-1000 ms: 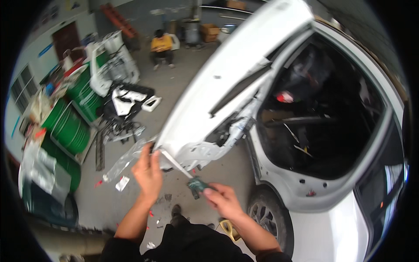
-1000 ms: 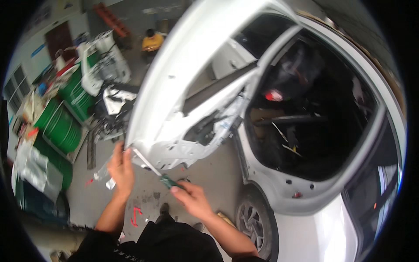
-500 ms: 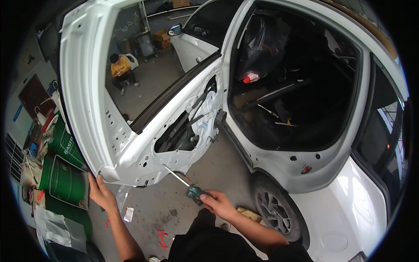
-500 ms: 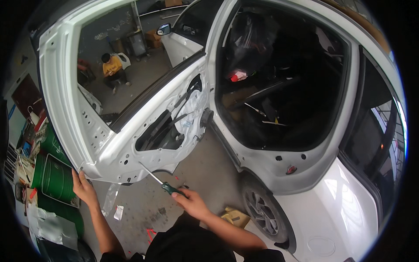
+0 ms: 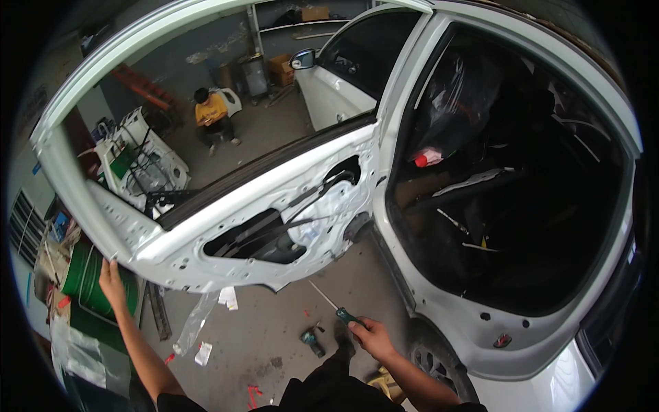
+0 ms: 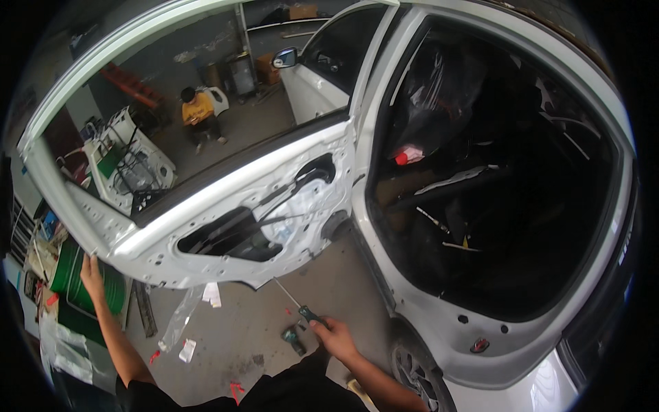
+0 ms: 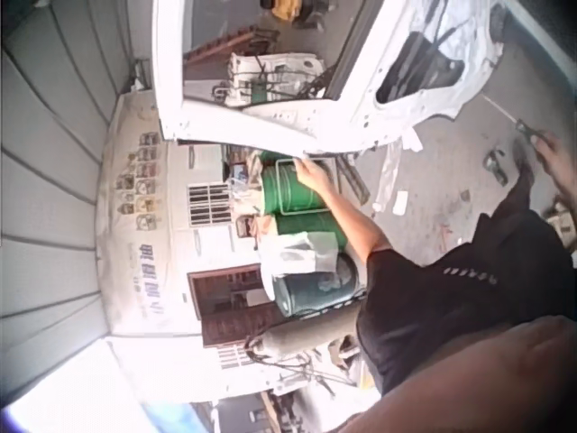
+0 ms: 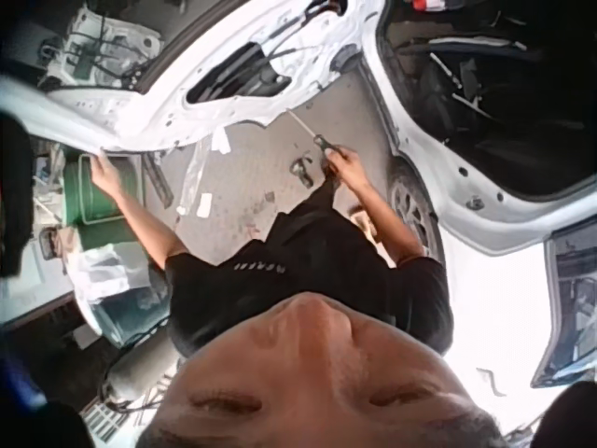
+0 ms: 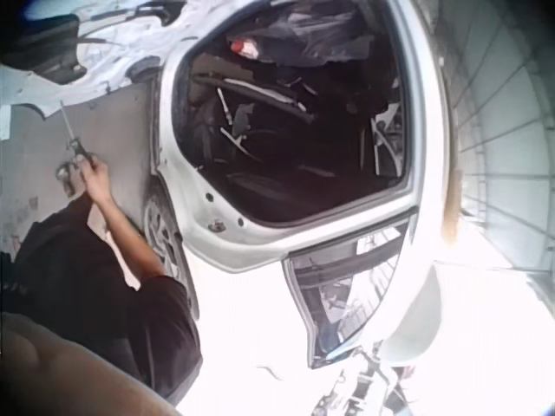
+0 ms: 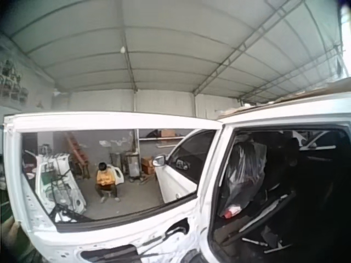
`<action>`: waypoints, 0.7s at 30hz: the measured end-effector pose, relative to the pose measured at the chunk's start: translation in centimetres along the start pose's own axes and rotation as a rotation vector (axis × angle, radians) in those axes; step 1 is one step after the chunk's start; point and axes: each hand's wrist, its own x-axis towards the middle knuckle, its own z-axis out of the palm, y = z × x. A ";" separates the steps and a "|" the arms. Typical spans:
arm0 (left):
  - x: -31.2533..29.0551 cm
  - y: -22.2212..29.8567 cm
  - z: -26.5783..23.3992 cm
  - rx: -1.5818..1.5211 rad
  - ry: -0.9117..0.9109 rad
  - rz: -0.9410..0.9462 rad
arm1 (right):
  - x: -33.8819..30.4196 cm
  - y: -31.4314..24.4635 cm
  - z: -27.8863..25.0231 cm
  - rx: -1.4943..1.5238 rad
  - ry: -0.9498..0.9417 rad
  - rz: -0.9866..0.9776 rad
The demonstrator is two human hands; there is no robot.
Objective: The person applies lubricant to a long black rubber weatherstrip, then installs it along the top edge of a white car door frame. They use a screwdriver to press the seal into place and secure it with screws along the door jamb.
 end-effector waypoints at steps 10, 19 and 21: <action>-1.1 2.6 0.8 0.095 0.032 -0.160 | 15.6 -2.6 -2.5 -0.405 -0.082 0.018; -3.6 0.7 2.0 -0.055 0.358 -0.274 | 21.7 -2.1 -4.2 -0.449 -0.015 -0.066; -8.7 -7.7 2.2 -0.667 0.636 -0.657 | 22.3 -0.9 -5.1 -0.416 0.050 -0.026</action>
